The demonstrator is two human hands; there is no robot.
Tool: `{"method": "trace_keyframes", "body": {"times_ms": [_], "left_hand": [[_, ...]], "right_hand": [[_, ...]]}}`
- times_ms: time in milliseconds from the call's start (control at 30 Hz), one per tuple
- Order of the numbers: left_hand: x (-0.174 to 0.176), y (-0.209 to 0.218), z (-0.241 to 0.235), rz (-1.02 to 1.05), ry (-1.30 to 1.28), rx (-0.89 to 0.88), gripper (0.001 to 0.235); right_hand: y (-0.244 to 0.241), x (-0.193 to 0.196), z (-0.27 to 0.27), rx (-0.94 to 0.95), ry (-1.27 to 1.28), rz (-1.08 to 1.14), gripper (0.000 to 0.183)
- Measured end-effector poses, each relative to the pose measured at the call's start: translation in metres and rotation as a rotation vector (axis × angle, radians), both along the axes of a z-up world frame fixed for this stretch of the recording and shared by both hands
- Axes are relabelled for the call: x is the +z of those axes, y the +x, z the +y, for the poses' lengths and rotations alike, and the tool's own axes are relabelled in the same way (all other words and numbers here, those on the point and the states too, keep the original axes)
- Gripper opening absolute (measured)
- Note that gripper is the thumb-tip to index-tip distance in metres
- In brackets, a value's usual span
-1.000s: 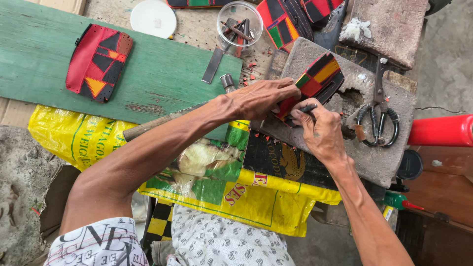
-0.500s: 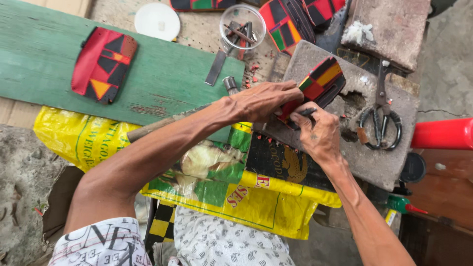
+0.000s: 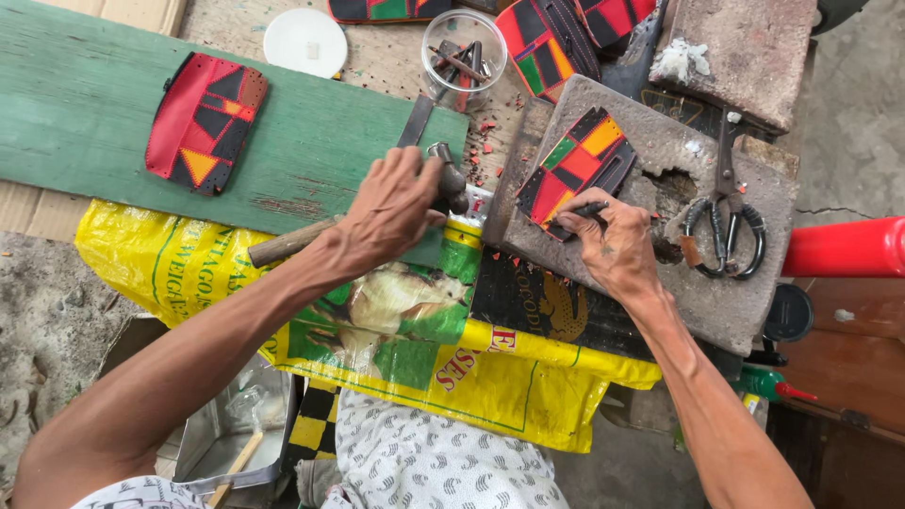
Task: The person uses a hammer and metal punch to drive fasteners along the edges of a patterned leather wallet. They repeatedly position the punch, strike it with the hammer, and adjust the wallet on a concrete block. After finishing one wallet, they pick up another and trim a small edge with scissors.
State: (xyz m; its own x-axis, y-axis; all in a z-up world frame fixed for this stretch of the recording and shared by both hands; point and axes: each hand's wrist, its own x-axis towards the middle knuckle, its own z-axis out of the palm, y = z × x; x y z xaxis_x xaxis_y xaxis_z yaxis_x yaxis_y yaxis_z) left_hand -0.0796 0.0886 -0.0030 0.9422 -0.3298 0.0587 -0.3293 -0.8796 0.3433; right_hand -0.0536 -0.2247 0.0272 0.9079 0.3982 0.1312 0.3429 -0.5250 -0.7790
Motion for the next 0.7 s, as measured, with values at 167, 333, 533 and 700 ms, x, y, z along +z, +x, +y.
{"method": "trace_keyframes", "body": {"times_ms": [167, 333, 533, 700], "left_hand": [[-0.009, -0.005, 0.006, -0.037, -0.036, 0.038, 0.039], [0.040, -0.001, -0.013, 0.200, -0.338, 0.097, 0.035], [0.125, 0.000, -0.060, 0.103, -0.767, -0.164, 0.024], [0.151, 0.012, -0.080, 0.257, -0.319, -0.198, 0.021]], "right_hand": [[-0.006, -0.001, 0.008, -0.056, -0.075, -0.058, 0.009], [-0.014, -0.005, 0.011, -0.041, -0.052, -0.228, 0.012], [-0.009, -0.010, 0.012, -0.040, -0.094, -0.301, 0.016], [-0.007, -0.016, 0.007, 0.007, -0.051, -0.342, 0.016]]}}
